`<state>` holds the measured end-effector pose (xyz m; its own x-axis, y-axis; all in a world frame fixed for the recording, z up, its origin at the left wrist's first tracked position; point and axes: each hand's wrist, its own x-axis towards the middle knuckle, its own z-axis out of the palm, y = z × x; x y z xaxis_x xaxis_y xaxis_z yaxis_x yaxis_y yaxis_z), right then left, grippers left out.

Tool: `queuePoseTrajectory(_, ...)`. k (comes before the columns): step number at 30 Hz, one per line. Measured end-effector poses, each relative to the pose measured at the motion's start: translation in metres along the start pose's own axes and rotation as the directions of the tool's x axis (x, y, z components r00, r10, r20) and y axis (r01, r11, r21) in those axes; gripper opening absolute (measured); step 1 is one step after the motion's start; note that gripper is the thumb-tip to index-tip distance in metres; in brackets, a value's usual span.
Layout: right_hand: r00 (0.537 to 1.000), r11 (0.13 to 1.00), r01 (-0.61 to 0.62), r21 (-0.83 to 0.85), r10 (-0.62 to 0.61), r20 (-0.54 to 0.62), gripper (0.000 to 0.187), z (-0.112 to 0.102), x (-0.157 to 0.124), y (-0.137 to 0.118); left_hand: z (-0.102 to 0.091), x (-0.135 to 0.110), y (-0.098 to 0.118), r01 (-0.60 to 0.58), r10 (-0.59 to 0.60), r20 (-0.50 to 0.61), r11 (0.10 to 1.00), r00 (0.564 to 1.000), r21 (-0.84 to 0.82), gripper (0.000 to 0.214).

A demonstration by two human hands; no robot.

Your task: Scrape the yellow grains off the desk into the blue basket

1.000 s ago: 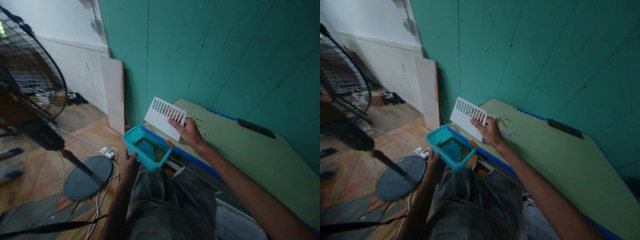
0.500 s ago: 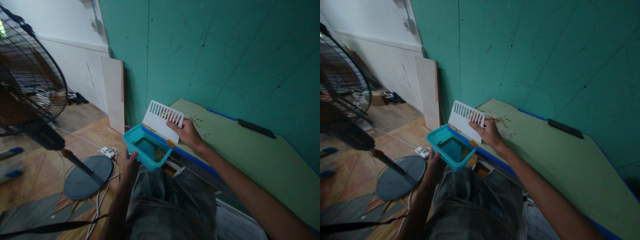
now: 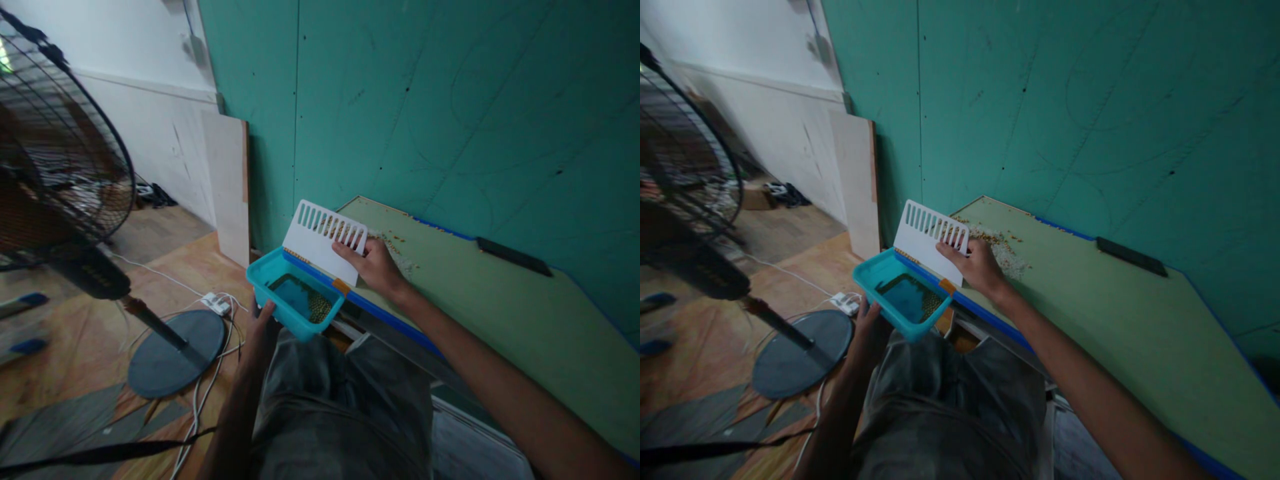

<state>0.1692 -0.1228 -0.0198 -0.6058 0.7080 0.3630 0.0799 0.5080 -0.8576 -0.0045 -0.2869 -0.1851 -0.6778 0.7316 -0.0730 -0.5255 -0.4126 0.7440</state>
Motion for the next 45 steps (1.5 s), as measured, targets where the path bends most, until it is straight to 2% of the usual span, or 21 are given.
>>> queuePoseTrajectory(7,1.000,1.000,0.011,0.002,-0.011,-0.001,0.047,0.0001,0.0000,-0.0006,0.0013,0.0002,0.0007,-0.016,0.016,0.027,1.000,0.999,-0.008,0.076)
queuePoseTrajectory(23,0.999,0.999,0.039,0.013,-0.040,0.012,0.043,0.0007,0.0002,-0.0016,-0.0022,0.0025,-0.0030,-0.012,0.012,0.009,1.000,1.000,-0.004,0.073)
queuePoseTrajectory(32,0.999,0.999,0.030,0.015,-0.030,0.025,0.047,0.0002,0.0003,-0.0009,0.0007,0.0003,0.0000,-0.017,0.017,0.022,1.000,1.000,0.002,0.074)
queuePoseTrajectory(39,0.998,0.998,0.057,0.032,-0.056,-0.026,0.042,0.0004,0.0006,-0.0045,-0.0007,-0.0010,0.0007,-0.013,0.012,0.049,1.000,0.999,0.013,0.070)
queuePoseTrajectory(45,0.999,0.999,0.045,0.010,-0.045,-0.009,0.043,0.0003,0.0001,-0.0035,-0.0008,-0.0012,0.0012,-0.009,0.008,0.038,1.000,0.999,0.022,0.072)
